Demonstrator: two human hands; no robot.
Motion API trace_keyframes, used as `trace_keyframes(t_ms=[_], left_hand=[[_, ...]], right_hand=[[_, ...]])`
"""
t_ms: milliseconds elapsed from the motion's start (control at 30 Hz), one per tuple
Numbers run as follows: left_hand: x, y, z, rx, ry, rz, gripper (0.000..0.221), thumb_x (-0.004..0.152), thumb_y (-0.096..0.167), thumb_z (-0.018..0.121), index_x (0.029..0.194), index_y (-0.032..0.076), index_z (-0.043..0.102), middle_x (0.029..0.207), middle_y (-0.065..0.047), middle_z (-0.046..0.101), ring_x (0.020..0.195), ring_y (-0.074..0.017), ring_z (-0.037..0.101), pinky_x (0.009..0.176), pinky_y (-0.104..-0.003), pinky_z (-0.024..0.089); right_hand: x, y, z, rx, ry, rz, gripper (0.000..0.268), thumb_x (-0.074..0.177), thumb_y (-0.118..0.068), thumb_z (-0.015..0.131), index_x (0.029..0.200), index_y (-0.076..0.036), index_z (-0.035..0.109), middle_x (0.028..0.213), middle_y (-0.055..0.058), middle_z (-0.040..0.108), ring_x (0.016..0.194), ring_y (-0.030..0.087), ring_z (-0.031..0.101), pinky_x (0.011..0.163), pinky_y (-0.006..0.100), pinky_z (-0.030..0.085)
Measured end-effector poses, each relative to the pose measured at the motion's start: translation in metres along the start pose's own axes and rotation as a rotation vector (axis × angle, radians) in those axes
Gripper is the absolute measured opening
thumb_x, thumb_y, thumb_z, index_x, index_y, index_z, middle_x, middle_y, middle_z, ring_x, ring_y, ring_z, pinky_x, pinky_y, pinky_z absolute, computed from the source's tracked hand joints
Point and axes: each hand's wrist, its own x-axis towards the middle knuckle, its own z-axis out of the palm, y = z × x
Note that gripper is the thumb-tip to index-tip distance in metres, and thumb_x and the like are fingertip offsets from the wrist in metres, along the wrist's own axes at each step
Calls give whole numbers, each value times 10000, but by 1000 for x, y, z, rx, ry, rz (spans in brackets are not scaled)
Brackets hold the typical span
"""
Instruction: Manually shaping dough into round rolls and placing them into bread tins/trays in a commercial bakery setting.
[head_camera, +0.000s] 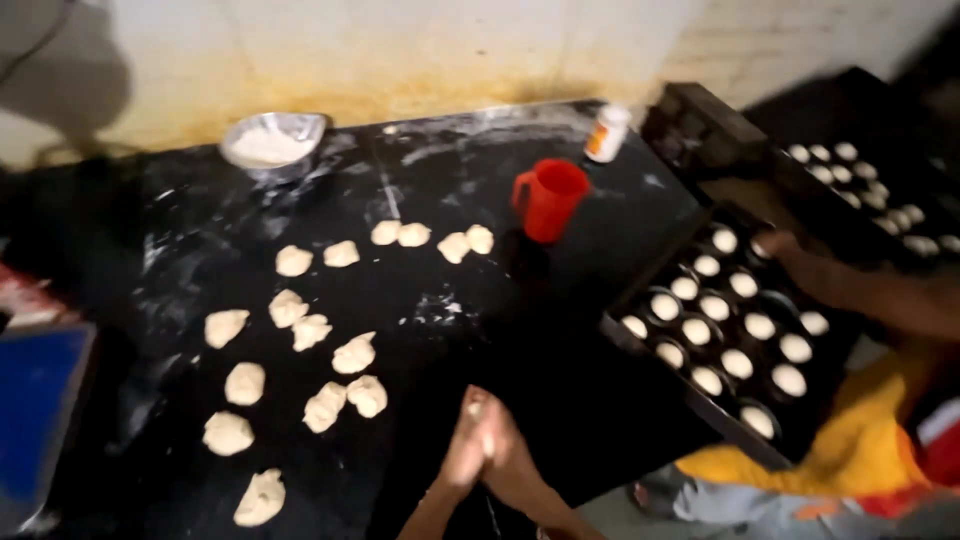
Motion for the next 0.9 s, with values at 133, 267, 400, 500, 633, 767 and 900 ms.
trace_keyframes(t_ms=[133, 267, 400, 500, 633, 767, 900], left_hand=[[5, 86, 62, -260, 352, -258, 545, 945, 322, 563, 1455, 210, 408, 1344, 0, 628, 1203, -209, 649, 1027, -412, 525], [16, 84, 82, -414, 214, -203, 718, 950, 550, 466, 1520, 120, 389, 1507, -89, 493, 1355, -284, 497, 1089, -494, 408], [33, 73, 68, -530, 115, -77, 916, 940, 739, 364, 1579, 82, 354, 1649, -103, 366, 1489, -295, 366, 1180, -531, 288], [26, 58, 72, -525, 81, -172, 971, 943, 796, 358, 1621, 102, 325, 1681, -61, 310, 1514, -246, 310, 1237, -456, 222], [71, 72, 94, -568, -66, -74, 971, 882, 808, 377, 1633, 201, 267, 1676, -43, 314, 1508, -234, 301, 1213, -471, 245], [69, 27, 62, -447, 42, -16, 1022, 894, 816, 361, 1625, 106, 284, 1667, -71, 346, 1500, -260, 352, 1224, -465, 254], [92, 28, 78, -479, 90, -35, 1018, 957, 816, 347, 1644, 71, 256, 1703, -83, 300, 1533, -233, 321, 1260, -450, 220]], right_hand=[[-14, -33, -26, 309, -288, -223, 697, 813, -132, 829, 1403, 3, 485, 1310, 148, 559, 1203, 229, 568, 1007, 375, 483], [-42, -49, 11, 403, 84, -286, 557, 888, -120, 811, 1364, -26, 538, 1333, 148, 581, 1243, 238, 590, 1062, 369, 486], [-23, -53, 8, 471, 504, -437, 356, 981, -110, 777, 1296, -63, 618, 1325, 145, 619, 1244, 249, 632, 1085, 363, 508], [-8, -46, -14, 521, 583, -225, 376, 931, -131, 759, 1270, -48, 620, 1219, 138, 631, 1093, 245, 653, 939, 370, 555], [-31, -50, -16, 402, 466, -466, 481, 932, -124, 788, 1353, 6, 594, 1406, 209, 567, 1400, 366, 511, 1120, 465, 434], [3, 0, -24, 397, 511, -89, 438, 875, -264, 787, 1230, -41, 657, 1219, 113, 671, 1115, 260, 716, 922, 363, 613], [-2, 0, -30, 274, 521, -208, 503, 911, -276, 776, 1329, -45, 615, 1359, 103, 643, 1279, 246, 636, 1033, 381, 528]])
